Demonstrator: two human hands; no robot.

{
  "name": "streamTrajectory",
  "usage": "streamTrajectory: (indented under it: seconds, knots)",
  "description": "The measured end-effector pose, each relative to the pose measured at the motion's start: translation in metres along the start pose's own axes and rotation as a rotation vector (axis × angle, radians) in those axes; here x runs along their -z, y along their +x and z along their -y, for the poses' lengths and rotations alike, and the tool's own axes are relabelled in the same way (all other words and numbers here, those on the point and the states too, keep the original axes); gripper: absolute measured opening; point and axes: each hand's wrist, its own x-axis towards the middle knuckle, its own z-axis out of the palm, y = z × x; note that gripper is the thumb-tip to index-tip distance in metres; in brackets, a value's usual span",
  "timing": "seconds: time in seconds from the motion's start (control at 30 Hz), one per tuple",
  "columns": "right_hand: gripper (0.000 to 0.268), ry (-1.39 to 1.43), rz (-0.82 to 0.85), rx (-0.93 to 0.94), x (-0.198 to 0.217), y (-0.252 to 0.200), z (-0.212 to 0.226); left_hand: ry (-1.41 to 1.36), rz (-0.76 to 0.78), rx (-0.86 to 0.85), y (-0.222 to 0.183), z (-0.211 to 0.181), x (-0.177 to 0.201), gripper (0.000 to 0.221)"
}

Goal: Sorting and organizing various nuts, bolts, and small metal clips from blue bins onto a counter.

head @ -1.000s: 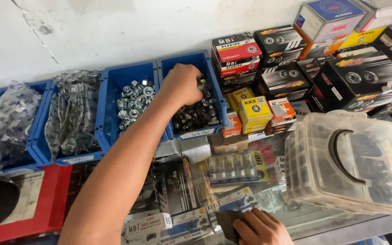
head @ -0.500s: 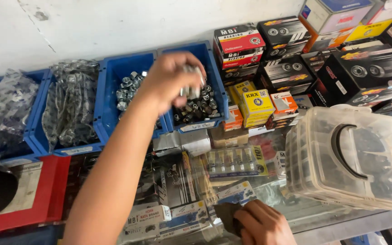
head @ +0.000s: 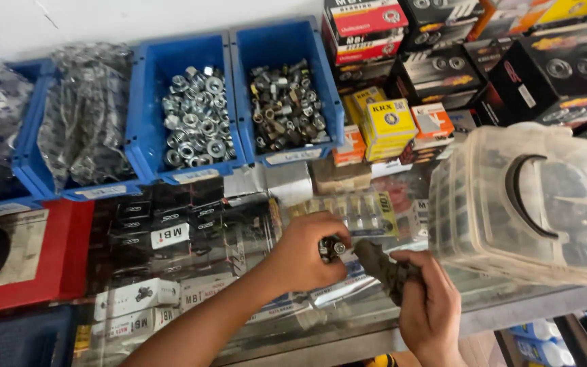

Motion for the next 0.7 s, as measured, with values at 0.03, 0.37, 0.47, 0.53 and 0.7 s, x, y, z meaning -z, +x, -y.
streamTrajectory:
  seconds: [0.03, 0.37, 0.47, 0.53, 0.7]
  knots:
    - [0.040, -0.015, 0.004, -0.007, 0.000, 0.000, -0.002, 0.033, -0.009, -0.057, -0.003, 0.002, -0.005, 0.029]
    - [0.045, -0.062, -0.015, -0.002, -0.001, -0.001, -0.003, 0.366, 0.077, -0.327, -0.010, -0.008, -0.008, 0.039]
    - [0.043, 0.037, -0.113, -0.039, -0.001, -0.007, -0.011, 0.226, 0.062, -0.277, 0.000, -0.018, 0.007, 0.046]
    - [0.036, 0.223, -0.224, -0.053, -0.001, -0.009, -0.011, 0.226, 0.005, -0.283, 0.011, -0.030, 0.022, 0.030]
    - [0.039, 0.232, -0.264, -0.037, -0.001, -0.012, -0.019, 0.596, -0.213, -0.354, 0.043, -0.041, 0.071, 0.012]
